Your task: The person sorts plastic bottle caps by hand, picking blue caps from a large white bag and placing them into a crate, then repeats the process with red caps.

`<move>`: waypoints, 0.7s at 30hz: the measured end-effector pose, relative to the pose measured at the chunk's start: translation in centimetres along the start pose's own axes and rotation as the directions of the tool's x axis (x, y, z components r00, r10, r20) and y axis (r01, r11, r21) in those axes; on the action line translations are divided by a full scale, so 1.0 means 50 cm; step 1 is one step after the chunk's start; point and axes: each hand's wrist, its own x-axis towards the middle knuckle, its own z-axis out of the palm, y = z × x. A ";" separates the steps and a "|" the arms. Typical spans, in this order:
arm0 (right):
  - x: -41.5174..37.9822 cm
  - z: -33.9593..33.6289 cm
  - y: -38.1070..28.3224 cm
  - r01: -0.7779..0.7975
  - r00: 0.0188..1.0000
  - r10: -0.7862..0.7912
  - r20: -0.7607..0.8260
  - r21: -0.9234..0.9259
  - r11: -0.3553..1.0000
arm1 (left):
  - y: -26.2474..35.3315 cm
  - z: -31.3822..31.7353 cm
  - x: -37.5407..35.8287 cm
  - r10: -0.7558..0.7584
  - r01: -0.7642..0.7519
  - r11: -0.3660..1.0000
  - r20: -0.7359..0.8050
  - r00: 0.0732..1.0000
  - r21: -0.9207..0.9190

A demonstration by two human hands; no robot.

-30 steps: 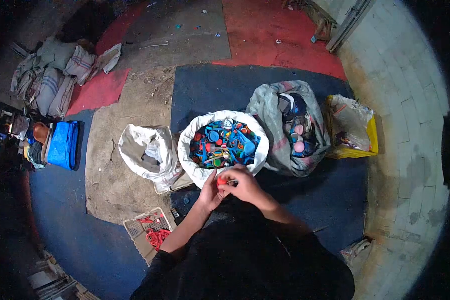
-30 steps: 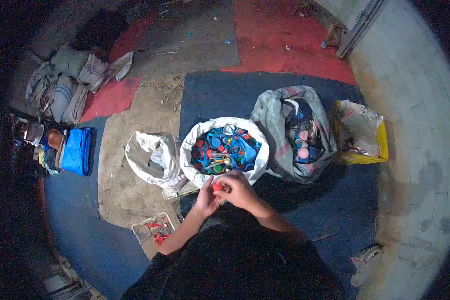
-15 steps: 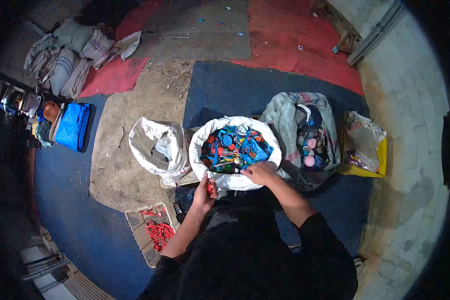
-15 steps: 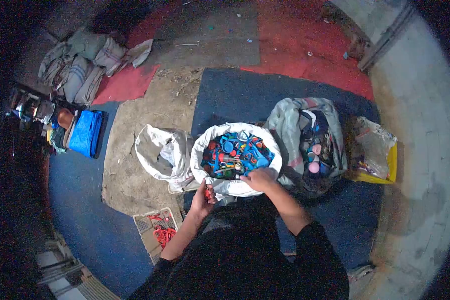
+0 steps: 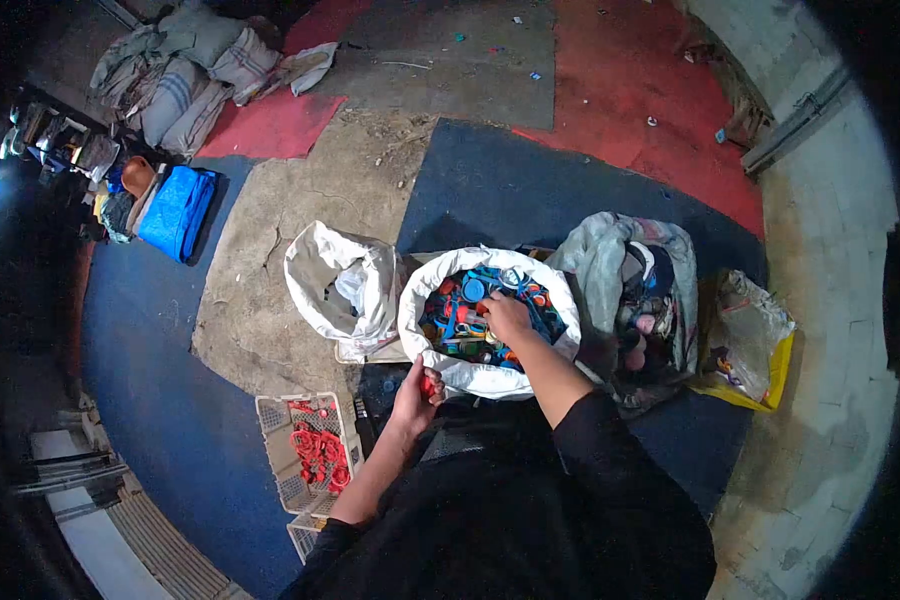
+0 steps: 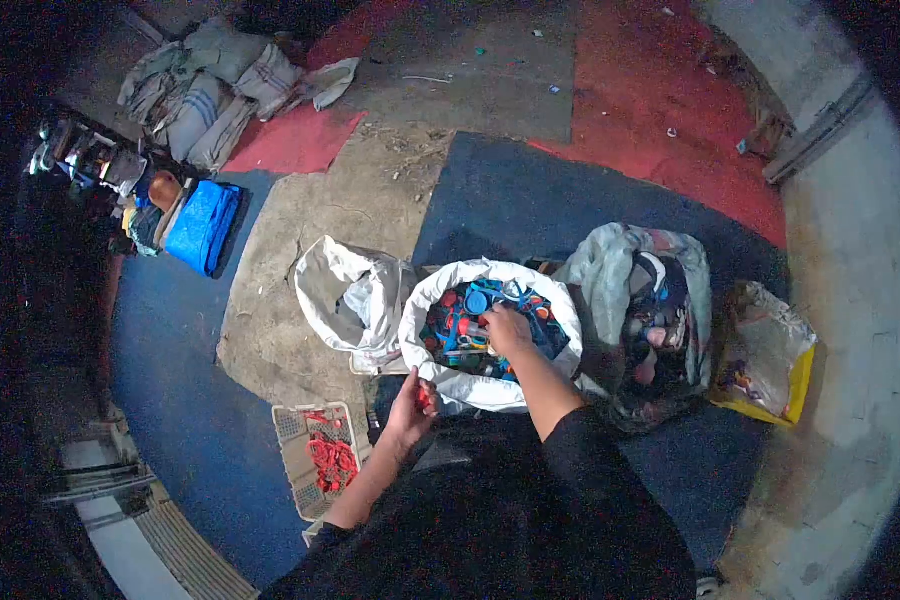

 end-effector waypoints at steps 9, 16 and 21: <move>0.020 0.001 -0.007 -0.049 0.990 0.052 0.129 -0.023 0.999 | -0.005 0.006 -0.005 0.024 -0.028 0.999 -0.088 0.996 -0.044; 0.011 0.000 -0.001 -0.033 0.995 0.014 0.095 0.199 0.979 | -0.014 0.002 0.009 0.024 -0.024 1.000 -0.052 0.998 -0.015; -0.055 -0.104 -0.046 -0.145 0.982 0.189 0.011 0.684 0.715 | -0.014 0.016 0.002 0.024 -0.024 1.000 -0.045 0.999 -0.003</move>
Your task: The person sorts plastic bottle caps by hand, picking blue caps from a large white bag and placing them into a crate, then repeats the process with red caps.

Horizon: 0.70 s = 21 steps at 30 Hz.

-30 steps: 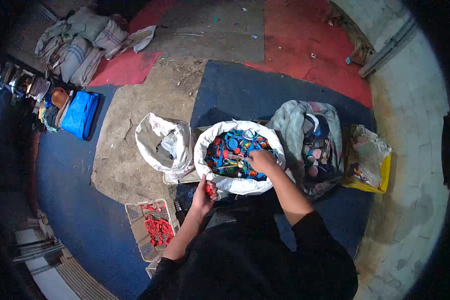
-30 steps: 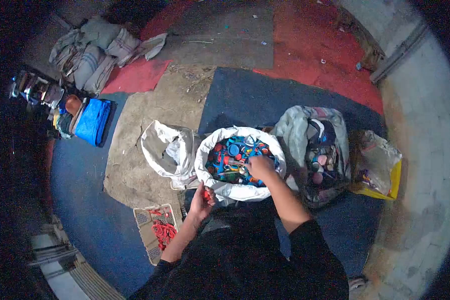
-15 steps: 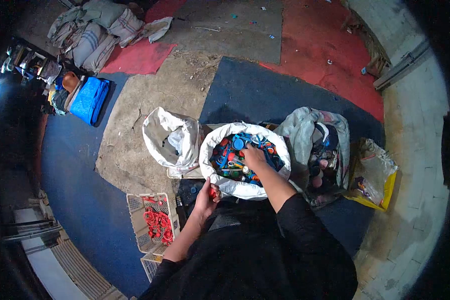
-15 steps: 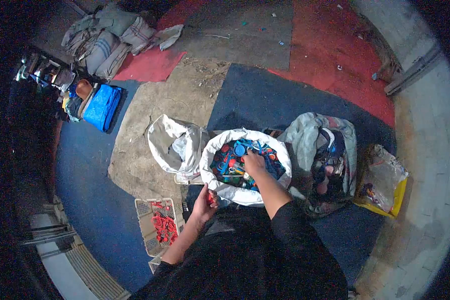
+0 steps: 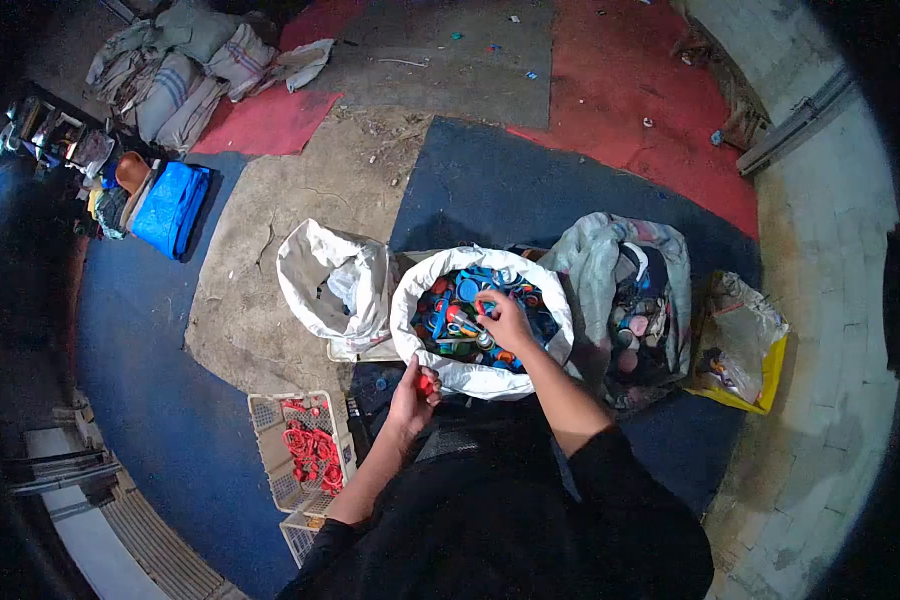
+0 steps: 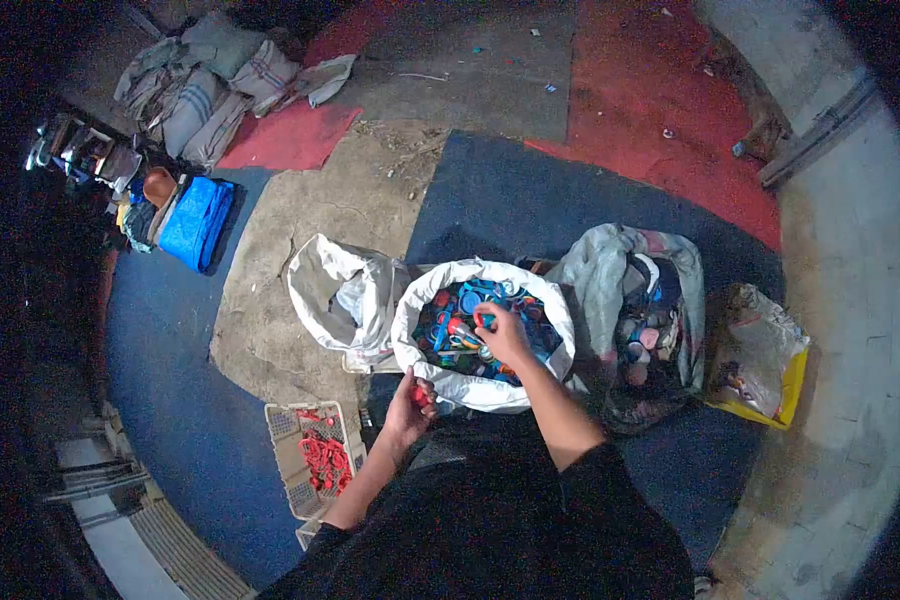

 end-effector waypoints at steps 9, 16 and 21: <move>-0.150 -0.043 -0.008 -0.084 0.996 0.038 0.076 0.802 0.591 | -0.009 0.049 0.015 -0.071 0.065 0.994 0.070 0.995 0.085; -0.214 -0.063 -0.023 -0.112 0.994 0.052 0.100 0.879 0.463 | -0.029 0.077 0.010 -0.086 0.071 0.992 0.150 0.985 0.101; -0.227 -0.060 -0.025 -0.198 0.979 0.115 0.168 0.912 0.359 | -0.032 0.090 -0.002 -0.109 0.095 0.993 0.223 0.969 0.074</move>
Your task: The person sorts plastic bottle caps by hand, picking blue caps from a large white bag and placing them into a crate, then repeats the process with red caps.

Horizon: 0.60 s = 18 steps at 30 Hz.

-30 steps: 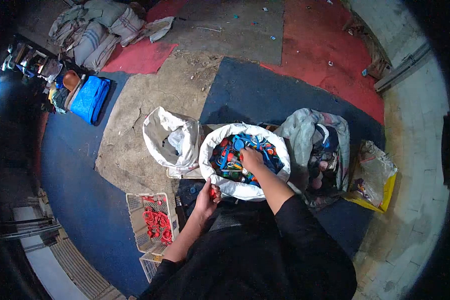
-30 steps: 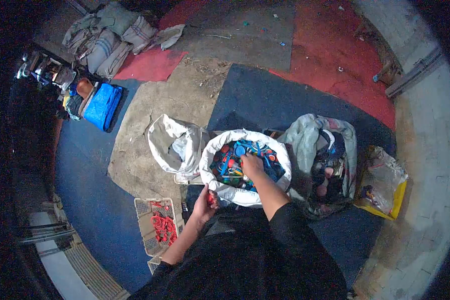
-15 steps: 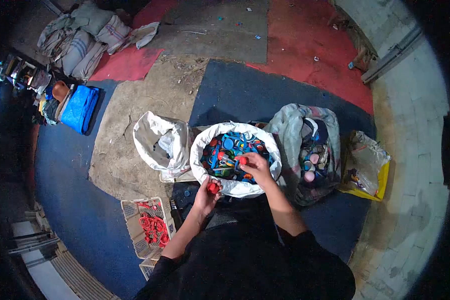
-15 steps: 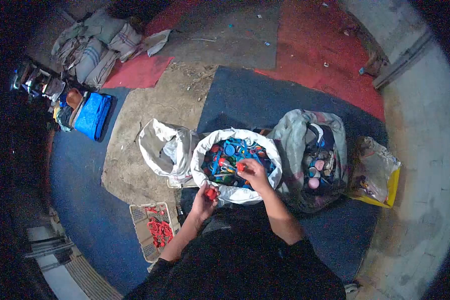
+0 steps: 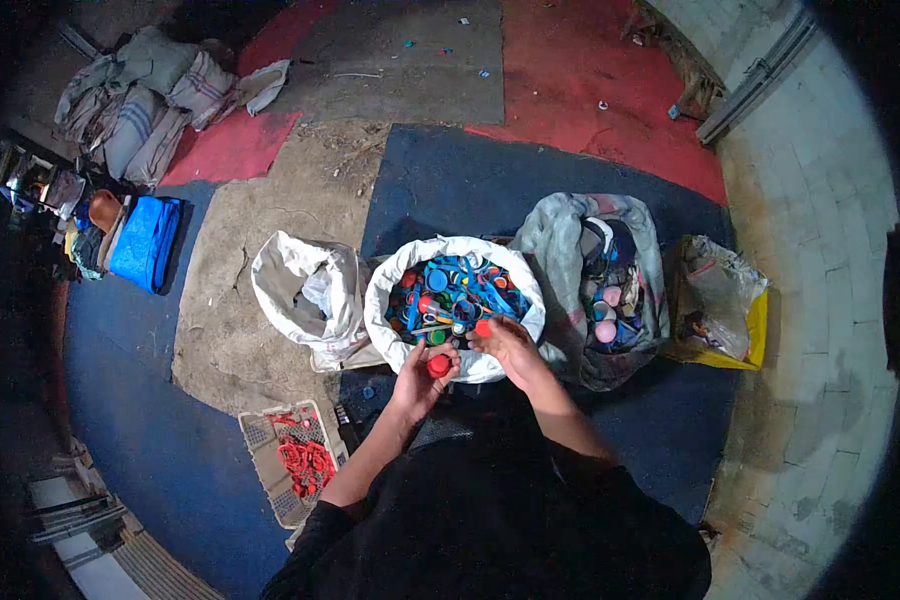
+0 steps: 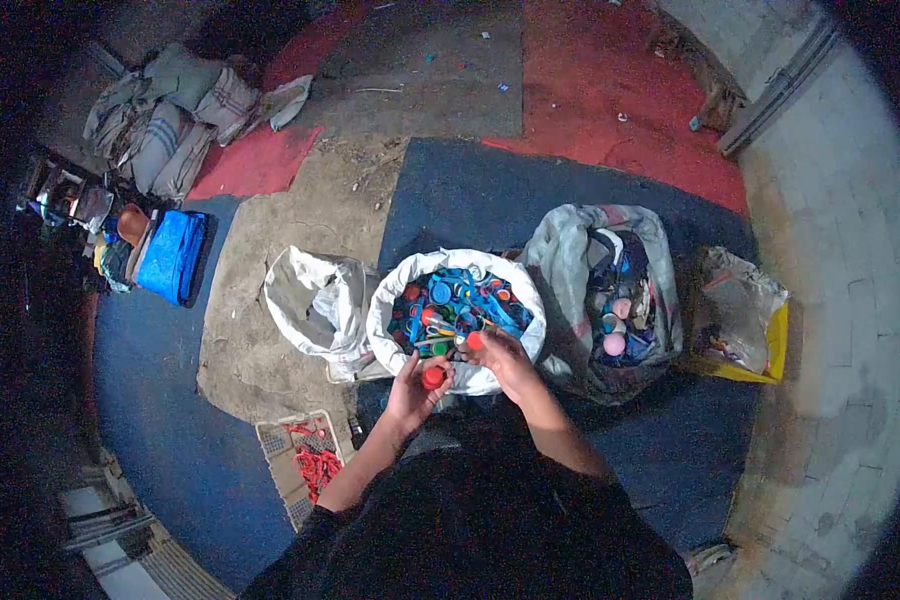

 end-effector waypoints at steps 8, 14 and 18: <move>-0.020 0.058 0.029 0.331 0.943 -0.249 0.222 -0.538 0.775 | -0.020 0.002 -0.004 -0.080 0.087 0.994 -0.111 0.991 0.060; -0.031 0.118 0.061 0.631 0.768 -0.203 0.607 -0.771 0.080 | -0.034 -0.038 0.009 -0.104 0.104 0.995 -0.056 0.993 -0.002; -0.019 0.097 0.047 0.543 0.835 -0.282 0.472 -0.788 0.289 | -0.029 -0.115 0.009 -0.110 0.108 0.993 -0.055 0.992 -0.042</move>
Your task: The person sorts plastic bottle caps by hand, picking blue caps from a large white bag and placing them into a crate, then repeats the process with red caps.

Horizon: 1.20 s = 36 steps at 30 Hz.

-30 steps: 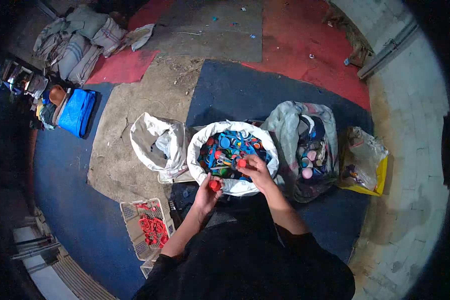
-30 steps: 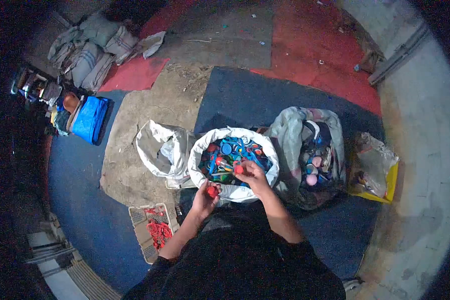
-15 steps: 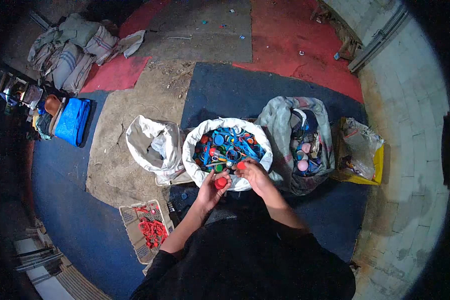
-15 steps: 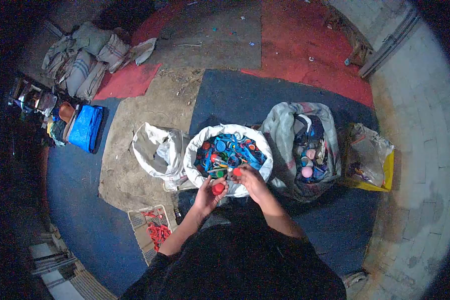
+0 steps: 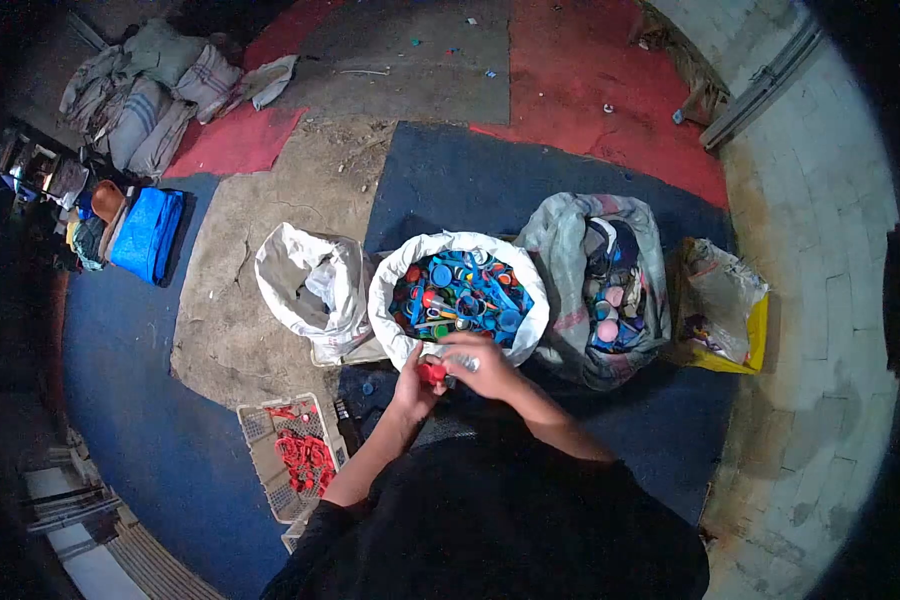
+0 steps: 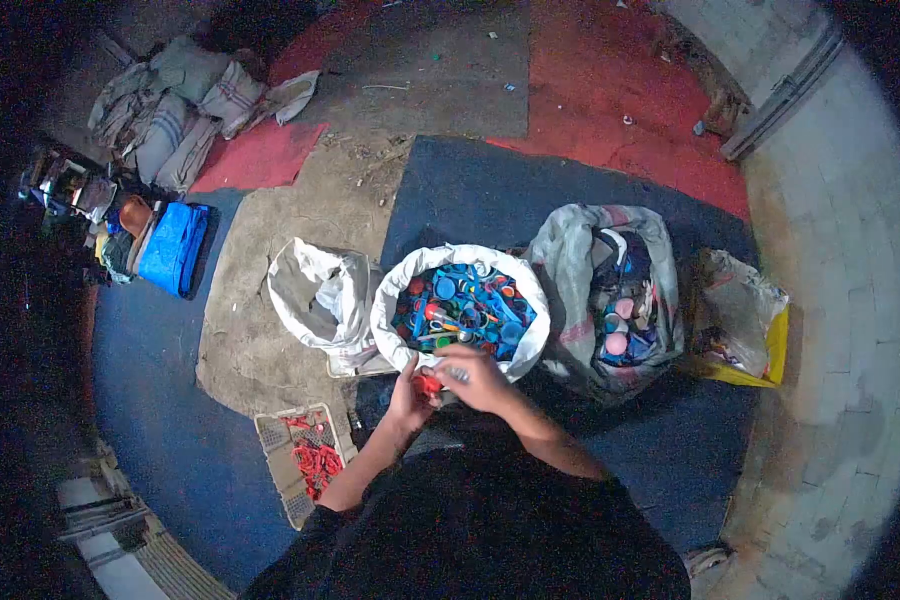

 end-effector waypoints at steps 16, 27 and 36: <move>0.023 0.023 0.240 -0.317 0.931 0.363 0.047 -0.390 0.865 | 0.020 0.034 -0.045 0.154 -0.161 0.986 -0.144 0.977 -0.035; 0.148 -0.097 0.371 -0.395 0.918 0.338 -0.205 -0.520 0.758 | 0.004 -0.002 -0.067 0.210 -0.226 0.967 -0.136 0.968 -0.118; 0.114 -0.056 0.369 -0.461 0.877 0.444 -0.182 -0.579 0.672 | 0.003 -0.010 -0.089 0.238 -0.262 0.957 -0.180 0.954 -0.123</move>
